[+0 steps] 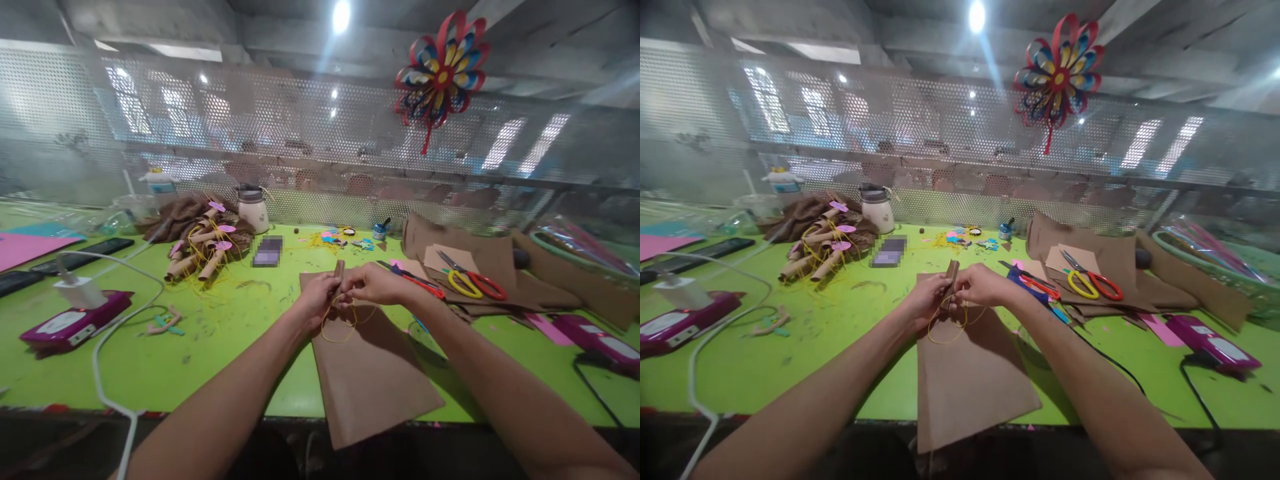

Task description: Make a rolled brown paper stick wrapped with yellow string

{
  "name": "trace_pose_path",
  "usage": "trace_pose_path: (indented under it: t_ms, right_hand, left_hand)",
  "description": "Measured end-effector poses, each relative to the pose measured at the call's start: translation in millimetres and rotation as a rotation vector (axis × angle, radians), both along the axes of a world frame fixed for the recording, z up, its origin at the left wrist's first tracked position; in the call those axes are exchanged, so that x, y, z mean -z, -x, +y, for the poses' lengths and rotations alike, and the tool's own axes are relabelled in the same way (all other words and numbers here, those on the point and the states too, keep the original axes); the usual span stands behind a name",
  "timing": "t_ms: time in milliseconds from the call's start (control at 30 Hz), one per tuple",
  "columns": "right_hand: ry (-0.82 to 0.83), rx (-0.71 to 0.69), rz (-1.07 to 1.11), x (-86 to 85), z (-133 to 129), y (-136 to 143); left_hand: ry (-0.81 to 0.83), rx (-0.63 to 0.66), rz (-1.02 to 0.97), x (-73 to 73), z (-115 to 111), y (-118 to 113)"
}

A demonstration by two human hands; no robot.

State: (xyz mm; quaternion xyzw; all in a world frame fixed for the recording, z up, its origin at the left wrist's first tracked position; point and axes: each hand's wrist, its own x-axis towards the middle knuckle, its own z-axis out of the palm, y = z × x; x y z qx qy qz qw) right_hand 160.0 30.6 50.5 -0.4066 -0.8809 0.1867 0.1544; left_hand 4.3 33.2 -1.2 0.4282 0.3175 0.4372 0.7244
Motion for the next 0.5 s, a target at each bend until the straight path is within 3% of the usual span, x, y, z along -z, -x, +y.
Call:
trace_pose_path:
  t_ms: [200,500]
  right_hand:
    - [-0.133,0.199,-0.042,-2.3,-2,4]
    - [-0.223,0.291,-0.016,3.6,11,-7]
  left_hand:
    - [-0.13,0.016,0.096,-1.9,-7,-2]
    - [-0.215,0.081,0.117,5.8,-5,-1]
